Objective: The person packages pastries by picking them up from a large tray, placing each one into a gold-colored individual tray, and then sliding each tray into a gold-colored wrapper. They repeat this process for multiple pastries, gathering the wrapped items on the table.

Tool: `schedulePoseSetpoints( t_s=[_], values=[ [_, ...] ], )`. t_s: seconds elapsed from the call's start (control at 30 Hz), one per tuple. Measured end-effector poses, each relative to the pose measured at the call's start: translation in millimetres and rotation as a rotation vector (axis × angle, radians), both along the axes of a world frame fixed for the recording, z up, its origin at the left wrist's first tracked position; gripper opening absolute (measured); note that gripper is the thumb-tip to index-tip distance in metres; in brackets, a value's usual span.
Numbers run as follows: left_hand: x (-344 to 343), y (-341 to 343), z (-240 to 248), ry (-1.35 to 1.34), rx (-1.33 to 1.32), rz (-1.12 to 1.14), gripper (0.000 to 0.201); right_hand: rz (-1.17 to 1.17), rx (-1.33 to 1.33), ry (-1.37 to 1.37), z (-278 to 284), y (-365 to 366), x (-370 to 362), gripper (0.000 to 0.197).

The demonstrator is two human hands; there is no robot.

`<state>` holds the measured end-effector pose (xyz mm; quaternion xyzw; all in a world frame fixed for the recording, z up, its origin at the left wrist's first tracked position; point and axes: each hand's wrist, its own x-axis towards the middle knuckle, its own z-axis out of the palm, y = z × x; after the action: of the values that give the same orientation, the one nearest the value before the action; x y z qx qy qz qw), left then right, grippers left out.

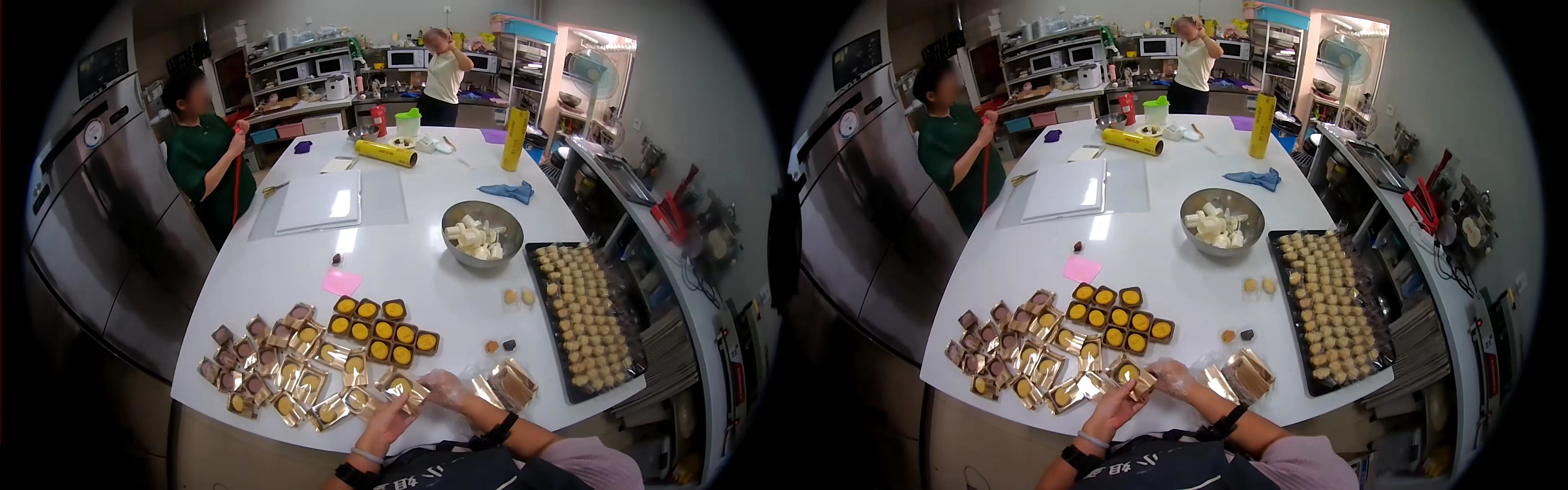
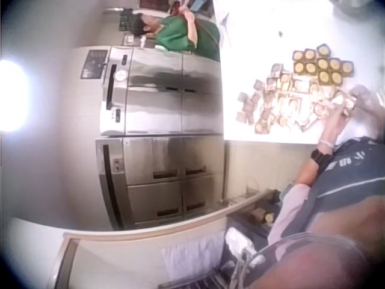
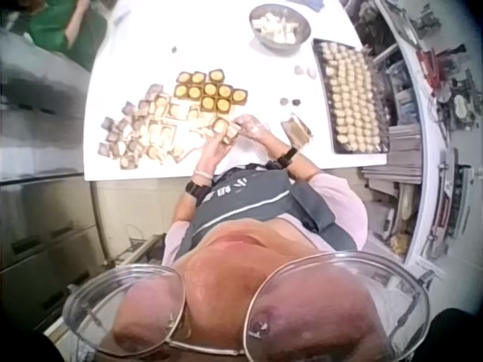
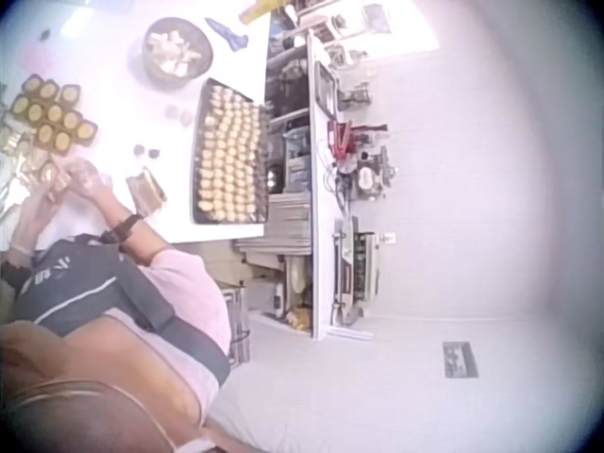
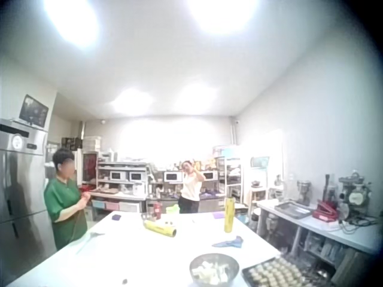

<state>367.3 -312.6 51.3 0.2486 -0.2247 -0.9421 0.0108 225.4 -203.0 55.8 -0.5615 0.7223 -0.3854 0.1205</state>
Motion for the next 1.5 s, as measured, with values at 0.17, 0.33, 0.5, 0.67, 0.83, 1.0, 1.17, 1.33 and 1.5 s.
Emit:
schedulePoseSetpoints(
  t_s=[0.17, 0.33, 0.5, 0.67, 0.83, 1.0, 1.17, 1.33, 1.5],
  values=[
    [-7.8, 18.9, 7.0, -0.095, -0.006, -0.057, 0.031, -0.198, 0.313, 0.095, 10.9, 7.2, 5.3, 0.019],
    [-13.5, 20.0, 4.4, -0.149, -0.163, -0.180, 0.026, -0.143, 0.362, 0.149, 3.2, 28.3, -4.6, 0.019],
    [-7.6, 7.7, -54.1, -0.150, 0.031, -0.197, 0.019, -0.495, 0.437, -0.446, 32.4, 82.2, -49.7, 0.026],
    [-0.8, -6.7, -99.6, -0.351, 0.032, -0.163, 0.023, -0.748, 0.924, 0.104, -1.0, 132.0, -85.8, 0.036],
    [9.0, -11.1, -78.4, -0.370, 0.060, -0.328, 0.041, -0.758, 0.817, -0.082, -5.8, 139.6, -79.9, 0.037],
    [16.1, -21.5, -57.4, -0.376, -0.099, -0.527, 0.041, -0.919, 0.532, -0.127, -60.0, 150.9, -99.0, 0.031],
    [10.2, -17.9, -56.3, -0.393, -0.305, -0.568, 0.037, -0.866, 0.623, -0.019, -69.1, 157.7, -109.4, 0.030],
    [1.2, -9.4, -63.5, -0.374, -0.312, -0.547, 0.041, -0.742, 0.688, -0.096, -50.9, 158.2, -114.1, 0.030],
    [-10.1, -4.0, -42.7, -0.317, -0.337, -0.665, 0.042, -0.707, 0.745, 0.031, -50.8, 159.6, -120.0, 0.029]
  ],
)
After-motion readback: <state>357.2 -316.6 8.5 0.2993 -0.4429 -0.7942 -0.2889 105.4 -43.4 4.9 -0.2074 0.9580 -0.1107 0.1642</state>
